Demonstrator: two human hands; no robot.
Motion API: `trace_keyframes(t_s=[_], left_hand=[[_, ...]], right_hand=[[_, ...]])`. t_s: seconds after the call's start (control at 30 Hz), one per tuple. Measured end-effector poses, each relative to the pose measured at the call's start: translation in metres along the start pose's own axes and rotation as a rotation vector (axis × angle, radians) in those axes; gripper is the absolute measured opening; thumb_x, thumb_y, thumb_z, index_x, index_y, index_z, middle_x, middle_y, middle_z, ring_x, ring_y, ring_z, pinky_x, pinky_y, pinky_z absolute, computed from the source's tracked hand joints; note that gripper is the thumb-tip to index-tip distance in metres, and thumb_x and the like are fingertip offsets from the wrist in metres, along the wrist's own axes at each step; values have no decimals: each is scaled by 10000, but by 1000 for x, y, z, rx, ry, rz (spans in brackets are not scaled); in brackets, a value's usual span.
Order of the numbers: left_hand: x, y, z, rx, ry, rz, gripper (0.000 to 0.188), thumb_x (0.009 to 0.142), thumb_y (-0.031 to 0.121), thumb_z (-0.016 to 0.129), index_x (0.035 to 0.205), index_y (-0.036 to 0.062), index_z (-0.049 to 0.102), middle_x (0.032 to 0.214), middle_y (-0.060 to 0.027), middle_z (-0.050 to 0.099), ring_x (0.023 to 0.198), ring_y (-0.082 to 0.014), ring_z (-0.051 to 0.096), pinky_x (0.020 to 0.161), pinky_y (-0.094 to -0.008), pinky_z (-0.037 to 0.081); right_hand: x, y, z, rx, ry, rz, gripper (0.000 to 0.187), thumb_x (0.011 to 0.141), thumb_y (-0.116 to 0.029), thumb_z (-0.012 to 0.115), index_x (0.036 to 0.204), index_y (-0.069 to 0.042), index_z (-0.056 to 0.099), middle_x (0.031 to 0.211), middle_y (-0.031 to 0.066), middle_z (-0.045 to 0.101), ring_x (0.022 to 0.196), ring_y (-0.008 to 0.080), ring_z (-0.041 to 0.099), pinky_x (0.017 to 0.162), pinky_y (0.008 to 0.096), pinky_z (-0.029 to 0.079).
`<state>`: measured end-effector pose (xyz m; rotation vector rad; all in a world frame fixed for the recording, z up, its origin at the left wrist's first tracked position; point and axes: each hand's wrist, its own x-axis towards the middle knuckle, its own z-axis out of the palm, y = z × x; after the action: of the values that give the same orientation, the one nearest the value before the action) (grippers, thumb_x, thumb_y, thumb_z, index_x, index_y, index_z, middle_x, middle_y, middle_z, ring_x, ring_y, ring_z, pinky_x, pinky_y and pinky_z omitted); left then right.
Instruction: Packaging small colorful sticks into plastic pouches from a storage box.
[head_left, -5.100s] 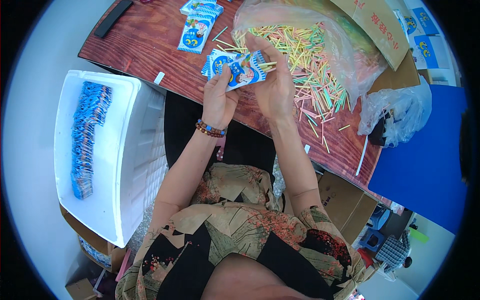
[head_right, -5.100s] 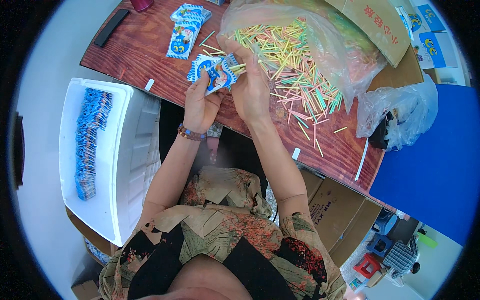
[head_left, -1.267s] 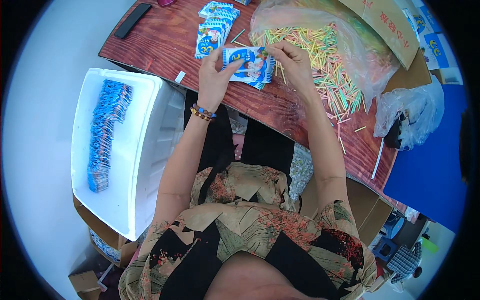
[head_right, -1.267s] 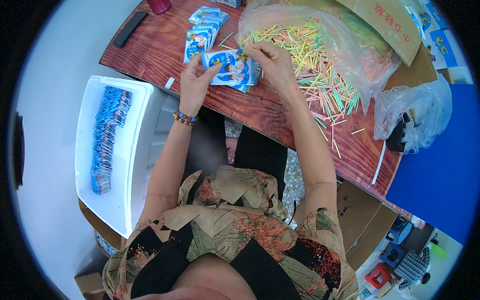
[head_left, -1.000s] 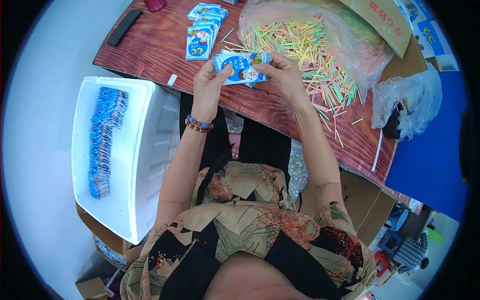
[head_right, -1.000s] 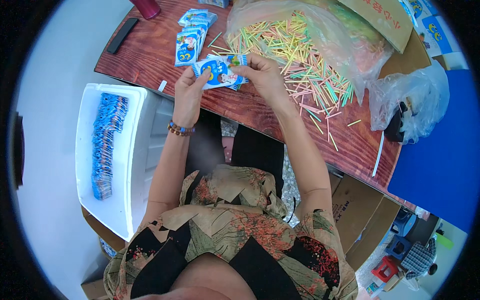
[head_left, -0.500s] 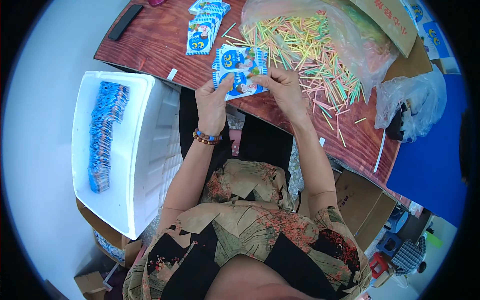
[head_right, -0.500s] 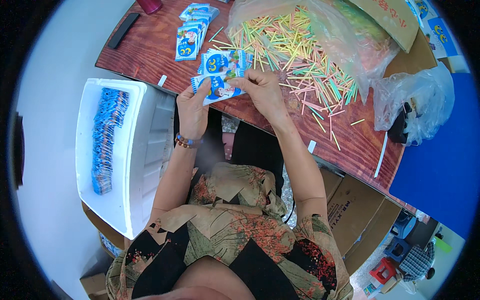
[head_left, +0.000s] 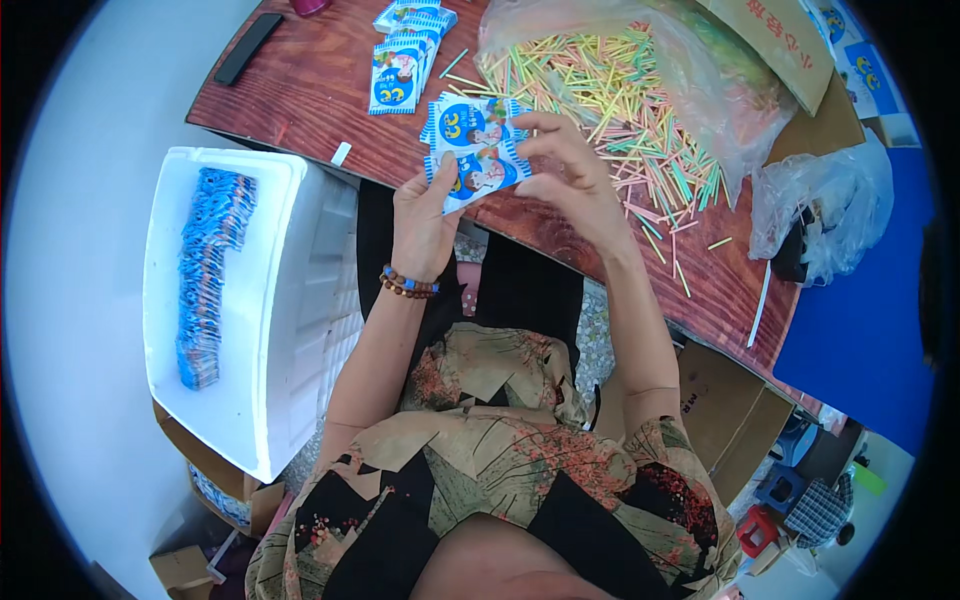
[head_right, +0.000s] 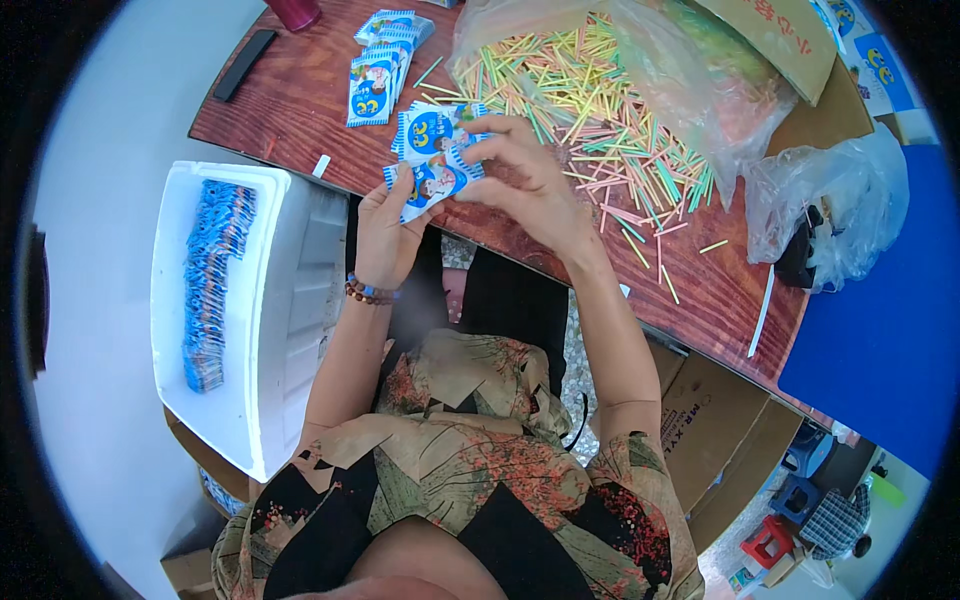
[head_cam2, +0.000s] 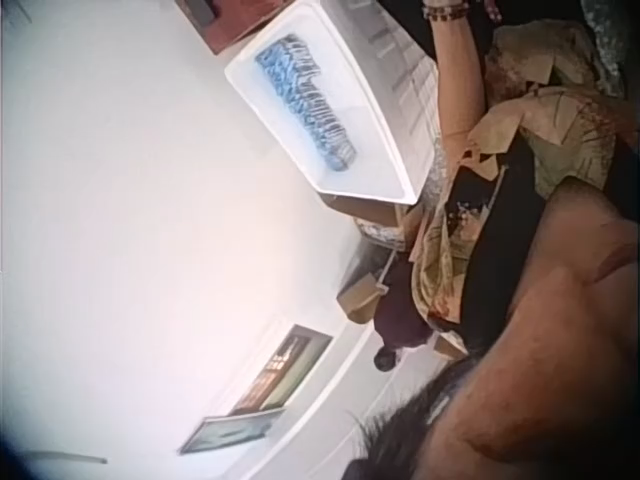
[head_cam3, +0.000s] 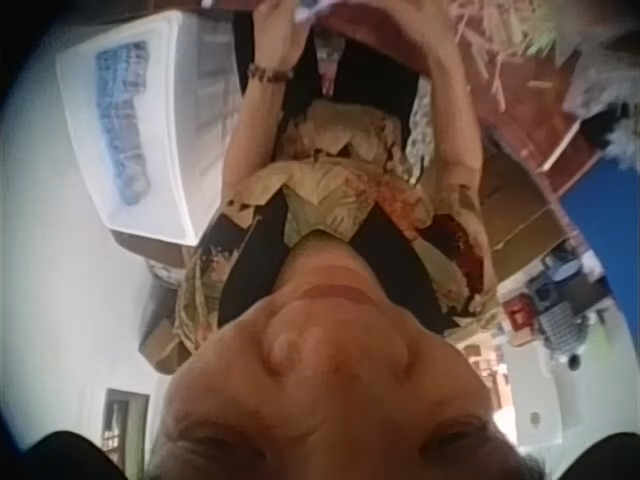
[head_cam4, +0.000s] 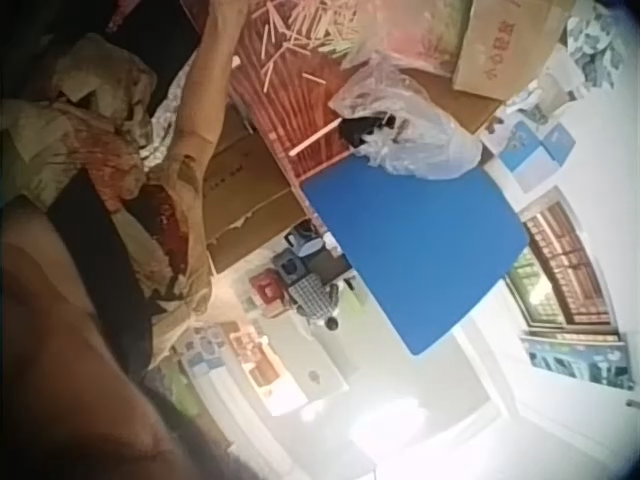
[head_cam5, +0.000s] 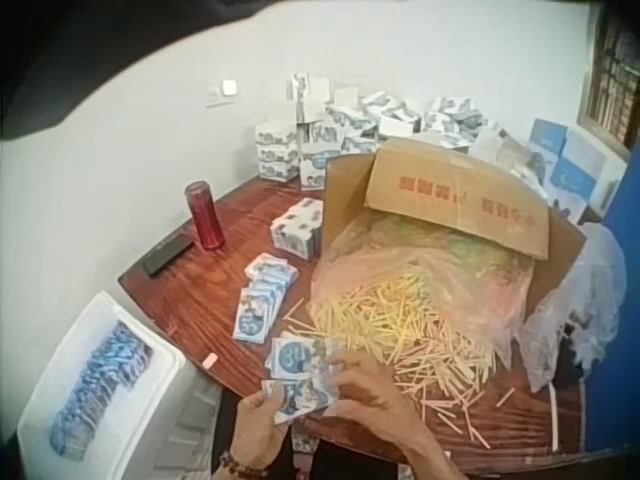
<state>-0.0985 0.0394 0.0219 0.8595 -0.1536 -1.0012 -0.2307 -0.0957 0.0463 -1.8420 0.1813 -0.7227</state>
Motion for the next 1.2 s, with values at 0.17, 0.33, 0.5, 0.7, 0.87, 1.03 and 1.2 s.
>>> trace_keyframes(t_s=[0.17, 0.33, 0.5, 0.7, 0.87, 1.03, 1.2], left_hand=[[2, -7, 4, -28, -54, -22, 243, 952, 195, 552, 1029, -26, 619, 997, -94, 665, 876, -147, 655, 723, -296, 542], [-2, -11, 7, 94, -22, 30, 265, 965, 239, 535, 983, -12, 618, 923, -84, 665, 753, -112, 632, 625, -255, 501], [4, -12, 0, 107, 21, 18, 265, 964, 255, 535, 970, 6, 623, 882, -62, 669, 693, -107, 621, 572, -244, 490], [5, -13, 2, 84, -31, 3, 234, 968, 243, 528, 967, 28, 618, 935, -45, 663, 767, -90, 597, 635, -264, 485], [5, -12, 0, 68, -3, -5, 228, 966, 239, 533, 948, 28, 619, 926, -46, 663, 768, -91, 594, 636, -265, 473], [6, -12, -3, 36, -58, -18, 219, 961, 230, 544, 930, 27, 621, 919, -52, 664, 763, -96, 593, 635, -272, 472], [8, -13, -6, 42, -8, 2, 231, 957, 235, 548, 955, 14, 617, 905, -68, 667, 717, -126, 626, 597, -269, 504]], right_hand=[[1, 7, 3, -189, -150, -78, 262, 737, -164, 740, 999, -159, 731, 1328, 68, 512, 1247, 271, 440, 1065, 412, 281], [-1, 7, -3, -212, -156, -97, 217, 758, -141, 721, 975, -135, 733, 1290, 71, 555, 1232, 239, 460, 1040, 393, 321], [7, 3, -39, 179, 71, 263, 178, 858, -94, 618, 1009, -48, 698, 1186, 73, 620, 1055, 160, 576, 913, 298, 448], [2, 49, -164, -442, 393, 201, 215, 874, -105, 596, 1047, 4, 661, 987, 72, 680, 916, 122, 610, 833, 251, 456], [7, 16, -204, -796, 567, 231, 256, 851, -193, 628, 972, 29, 664, 884, 66, 680, 825, 106, 606, 726, 247, 462], [3, 29, -210, -886, 426, 451, 236, 846, -200, 634, 955, 3, 685, 764, 47, 673, 673, 105, 589, 614, 274, 453], [-4, 45, -190, -882, 332, 425, 228, 844, -212, 640, 964, -27, 697, 715, 68, 658, 621, 119, 582, 580, 280, 446]])
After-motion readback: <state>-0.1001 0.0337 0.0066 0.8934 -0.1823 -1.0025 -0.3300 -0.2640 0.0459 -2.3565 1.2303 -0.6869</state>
